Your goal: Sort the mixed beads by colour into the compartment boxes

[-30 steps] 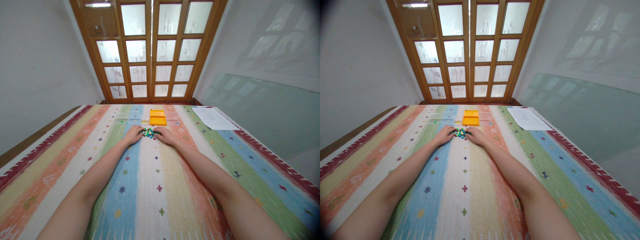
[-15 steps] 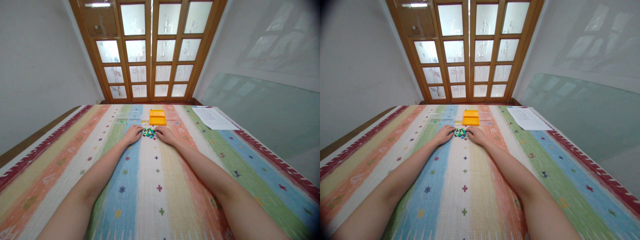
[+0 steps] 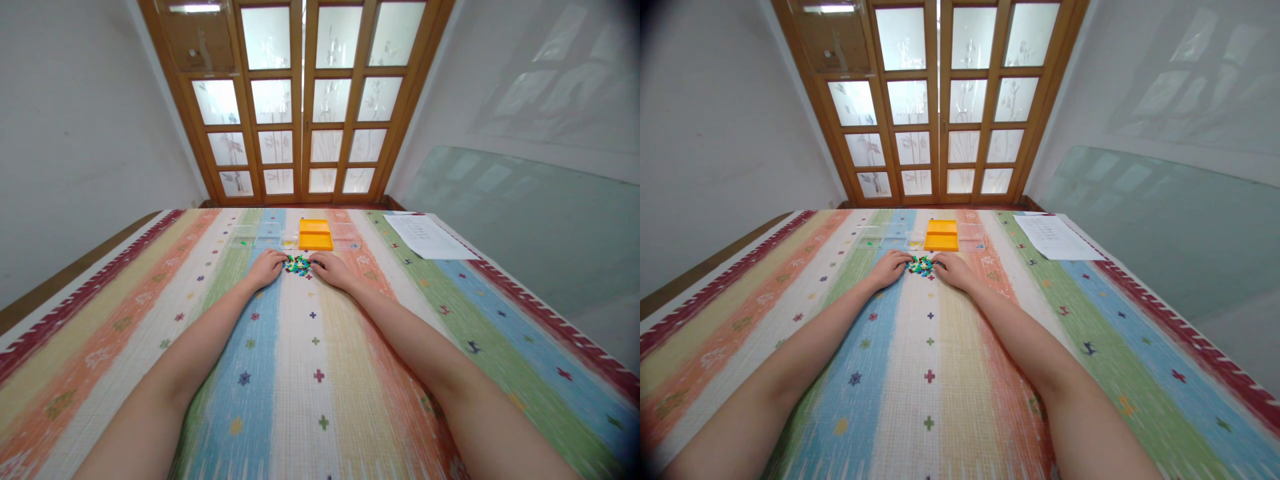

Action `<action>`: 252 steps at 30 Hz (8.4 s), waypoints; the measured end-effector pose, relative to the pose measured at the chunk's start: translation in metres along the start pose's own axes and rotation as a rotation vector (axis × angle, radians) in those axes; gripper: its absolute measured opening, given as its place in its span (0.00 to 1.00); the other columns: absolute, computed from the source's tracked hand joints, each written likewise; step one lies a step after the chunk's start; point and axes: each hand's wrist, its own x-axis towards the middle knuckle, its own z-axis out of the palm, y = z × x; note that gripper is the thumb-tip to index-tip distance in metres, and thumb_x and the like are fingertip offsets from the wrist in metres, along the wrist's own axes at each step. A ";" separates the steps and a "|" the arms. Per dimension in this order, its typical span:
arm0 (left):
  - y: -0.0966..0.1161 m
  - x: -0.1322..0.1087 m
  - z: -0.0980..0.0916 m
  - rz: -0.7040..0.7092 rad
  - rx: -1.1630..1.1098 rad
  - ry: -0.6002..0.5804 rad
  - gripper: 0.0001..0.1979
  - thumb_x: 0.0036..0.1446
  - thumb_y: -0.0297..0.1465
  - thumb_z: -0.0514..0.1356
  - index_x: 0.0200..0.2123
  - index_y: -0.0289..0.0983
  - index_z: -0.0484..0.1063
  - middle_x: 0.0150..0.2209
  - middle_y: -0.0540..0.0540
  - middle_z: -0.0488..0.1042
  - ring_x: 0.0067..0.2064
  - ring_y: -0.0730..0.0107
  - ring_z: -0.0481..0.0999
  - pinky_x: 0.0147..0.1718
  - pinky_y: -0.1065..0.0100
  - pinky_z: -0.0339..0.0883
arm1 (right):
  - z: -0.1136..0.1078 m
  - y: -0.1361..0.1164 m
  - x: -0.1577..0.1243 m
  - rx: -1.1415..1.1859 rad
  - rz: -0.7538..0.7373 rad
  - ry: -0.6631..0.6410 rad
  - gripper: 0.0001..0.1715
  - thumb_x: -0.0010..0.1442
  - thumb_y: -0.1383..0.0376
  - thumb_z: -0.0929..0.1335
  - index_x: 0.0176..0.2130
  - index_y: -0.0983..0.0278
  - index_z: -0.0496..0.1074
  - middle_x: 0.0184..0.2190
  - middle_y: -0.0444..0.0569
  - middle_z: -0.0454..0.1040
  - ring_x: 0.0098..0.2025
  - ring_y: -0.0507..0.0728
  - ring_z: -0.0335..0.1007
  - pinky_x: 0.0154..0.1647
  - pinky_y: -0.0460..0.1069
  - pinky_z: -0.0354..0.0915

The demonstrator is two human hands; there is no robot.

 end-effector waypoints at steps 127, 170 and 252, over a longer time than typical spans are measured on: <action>-0.013 -0.007 -0.003 -0.244 0.087 0.068 0.16 0.65 0.31 0.56 0.47 0.39 0.83 0.50 0.41 0.80 0.54 0.54 0.75 0.60 0.53 0.67 | 0.009 0.040 0.042 -0.015 0.186 0.331 0.26 0.74 0.60 0.57 0.63 0.62 0.72 0.62 0.58 0.71 0.65 0.63 0.66 0.71 0.61 0.61; -0.080 -0.010 -0.027 -0.834 -0.835 0.642 0.32 0.48 0.35 0.55 0.57 0.32 0.77 0.26 0.48 0.73 0.30 0.67 0.75 0.33 0.67 0.70 | 0.002 0.038 -0.014 -0.016 0.073 0.115 0.21 0.75 0.61 0.61 0.57 0.61 0.78 0.59 0.56 0.75 0.60 0.61 0.72 0.66 0.59 0.67; -0.028 -0.009 -0.005 -0.070 0.045 0.043 0.19 0.68 0.29 0.52 0.50 0.39 0.83 0.52 0.43 0.82 0.57 0.58 0.75 0.64 0.53 0.66 | -0.004 0.029 -0.016 -0.073 0.030 0.021 0.18 0.73 0.63 0.64 0.56 0.62 0.77 0.57 0.56 0.76 0.59 0.61 0.71 0.64 0.57 0.67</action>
